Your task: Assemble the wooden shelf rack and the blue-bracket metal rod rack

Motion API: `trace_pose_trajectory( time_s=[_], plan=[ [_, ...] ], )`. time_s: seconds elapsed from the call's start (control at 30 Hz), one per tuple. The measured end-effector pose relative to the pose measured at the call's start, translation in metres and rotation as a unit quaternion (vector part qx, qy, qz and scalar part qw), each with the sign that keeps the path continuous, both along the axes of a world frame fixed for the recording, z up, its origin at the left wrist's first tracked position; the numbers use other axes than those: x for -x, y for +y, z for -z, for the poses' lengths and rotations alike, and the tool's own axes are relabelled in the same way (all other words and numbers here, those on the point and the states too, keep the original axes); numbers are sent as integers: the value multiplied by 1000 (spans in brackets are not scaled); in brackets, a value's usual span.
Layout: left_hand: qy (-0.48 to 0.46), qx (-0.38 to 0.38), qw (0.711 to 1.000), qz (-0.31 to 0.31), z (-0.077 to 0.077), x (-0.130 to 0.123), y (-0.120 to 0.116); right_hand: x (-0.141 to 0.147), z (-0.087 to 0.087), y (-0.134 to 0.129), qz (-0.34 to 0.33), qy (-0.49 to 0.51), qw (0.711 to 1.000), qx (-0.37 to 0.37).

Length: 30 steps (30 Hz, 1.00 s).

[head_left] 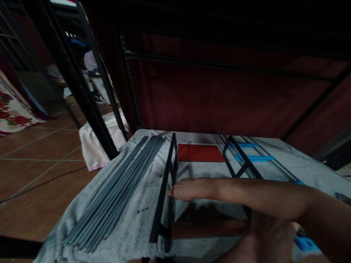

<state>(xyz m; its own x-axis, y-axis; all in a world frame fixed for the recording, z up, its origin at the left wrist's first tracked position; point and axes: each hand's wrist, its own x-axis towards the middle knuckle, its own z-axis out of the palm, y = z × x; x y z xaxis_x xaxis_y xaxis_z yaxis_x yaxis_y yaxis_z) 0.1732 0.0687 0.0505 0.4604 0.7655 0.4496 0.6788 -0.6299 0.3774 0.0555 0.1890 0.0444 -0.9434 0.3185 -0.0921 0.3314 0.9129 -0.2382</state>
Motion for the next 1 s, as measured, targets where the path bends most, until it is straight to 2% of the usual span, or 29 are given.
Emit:
trace_pose_trajectory(
  time_s=[0.07,0.13,0.2,0.23,0.27,0.33,0.4,0.47,0.53,0.63,0.77,0.9,1.0],
  plan=[
    [9,4,994,110,-8,-13,5,-46,-42,-6,-4,-10,1000,-10],
    [48,65,982,173,-19,-20,11,-99,-86,-18,47,4,999,3],
    [102,136,970,172,-29,-23,16,-157,-121,-36,128,79,988,29],
    [126,153,967,162,-32,-23,17,-187,-130,-47,181,139,972,49],
    [141,157,965,158,-35,-23,18,-217,-134,-59,246,206,944,74],
    [163,158,962,151,-37,-22,18,-276,-123,-83,390,352,843,118],
    [164,154,964,145,-37,-22,18,-325,-93,-101,478,440,747,140],
    [171,159,964,128,-37,-23,18,-358,-59,-109,514,460,702,178],
    [199,184,957,100,-38,-26,19,-373,-31,-110,516,444,703,205],
    [235,226,944,55,-41,-29,23,-370,-14,-103,491,402,743,212],
    [235,238,942,31,-40,-33,25,-363,-16,-103,464,388,769,206],
    [225,267,937,-6,-38,-39,23,-368,-17,-111,471,402,764,182],
    [233,266,935,-3,-41,-42,21,-369,-18,-116,467,396,775,156]
  ],
)
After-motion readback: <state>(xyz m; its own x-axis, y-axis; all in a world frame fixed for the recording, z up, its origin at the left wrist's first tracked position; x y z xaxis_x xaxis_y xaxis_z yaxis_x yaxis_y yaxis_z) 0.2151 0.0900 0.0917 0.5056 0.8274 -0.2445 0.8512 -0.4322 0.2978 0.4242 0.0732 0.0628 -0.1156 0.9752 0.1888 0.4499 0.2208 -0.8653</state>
